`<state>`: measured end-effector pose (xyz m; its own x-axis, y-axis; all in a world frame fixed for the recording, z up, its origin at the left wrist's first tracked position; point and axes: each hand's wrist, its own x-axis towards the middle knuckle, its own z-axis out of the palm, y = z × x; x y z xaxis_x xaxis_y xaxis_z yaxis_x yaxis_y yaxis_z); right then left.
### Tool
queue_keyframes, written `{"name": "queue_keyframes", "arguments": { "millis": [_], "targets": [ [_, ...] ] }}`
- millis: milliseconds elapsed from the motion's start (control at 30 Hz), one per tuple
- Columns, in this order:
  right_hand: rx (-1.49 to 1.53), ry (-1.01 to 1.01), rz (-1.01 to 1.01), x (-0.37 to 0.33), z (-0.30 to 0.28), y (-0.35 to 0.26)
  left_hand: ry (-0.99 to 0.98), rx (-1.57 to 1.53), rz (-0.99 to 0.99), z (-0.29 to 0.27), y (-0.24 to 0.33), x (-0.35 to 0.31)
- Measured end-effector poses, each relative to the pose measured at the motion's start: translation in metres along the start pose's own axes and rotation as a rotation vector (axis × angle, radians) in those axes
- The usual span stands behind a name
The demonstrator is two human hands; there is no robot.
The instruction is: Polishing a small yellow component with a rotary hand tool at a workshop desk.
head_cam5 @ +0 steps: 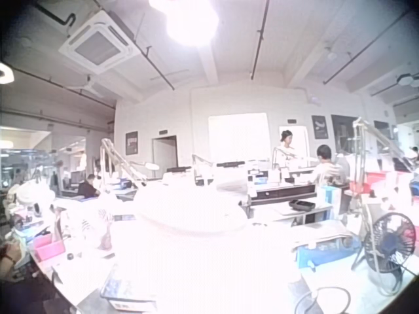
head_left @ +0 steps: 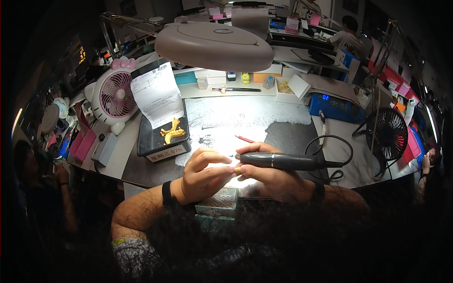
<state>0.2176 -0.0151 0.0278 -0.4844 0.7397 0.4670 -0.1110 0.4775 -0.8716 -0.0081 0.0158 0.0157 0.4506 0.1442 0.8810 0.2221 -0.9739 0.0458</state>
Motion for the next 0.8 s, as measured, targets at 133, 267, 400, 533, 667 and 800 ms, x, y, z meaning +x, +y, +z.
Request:
{"name": "queue_keyframes", "arguments": {
  "millis": [133,267,400,533,667,800],
  "targets": [
    [0.244,0.041,0.278,0.000,-0.001,-0.004,0.008,-0.004,0.001,0.000,-0.001,-0.001],
    [0.182,0.022,0.243,0.002,-0.003,-0.004,-0.002,-0.004,0.006,0.001,0.000,0.000],
    [0.208,0.028,0.235,0.004,-0.004,-0.003,0.001,0.012,-0.001,0.002,0.000,0.001],
    [0.090,0.007,0.154,0.004,-0.005,0.003,0.004,0.024,0.005,0.002,-0.001,0.000],
    [0.034,0.031,0.114,0.004,-0.005,0.001,0.009,0.039,0.000,0.002,0.000,0.002],
    [0.061,0.075,0.097,0.002,-0.002,0.006,0.018,0.013,-0.038,0.003,0.003,0.006]
  ]
}}
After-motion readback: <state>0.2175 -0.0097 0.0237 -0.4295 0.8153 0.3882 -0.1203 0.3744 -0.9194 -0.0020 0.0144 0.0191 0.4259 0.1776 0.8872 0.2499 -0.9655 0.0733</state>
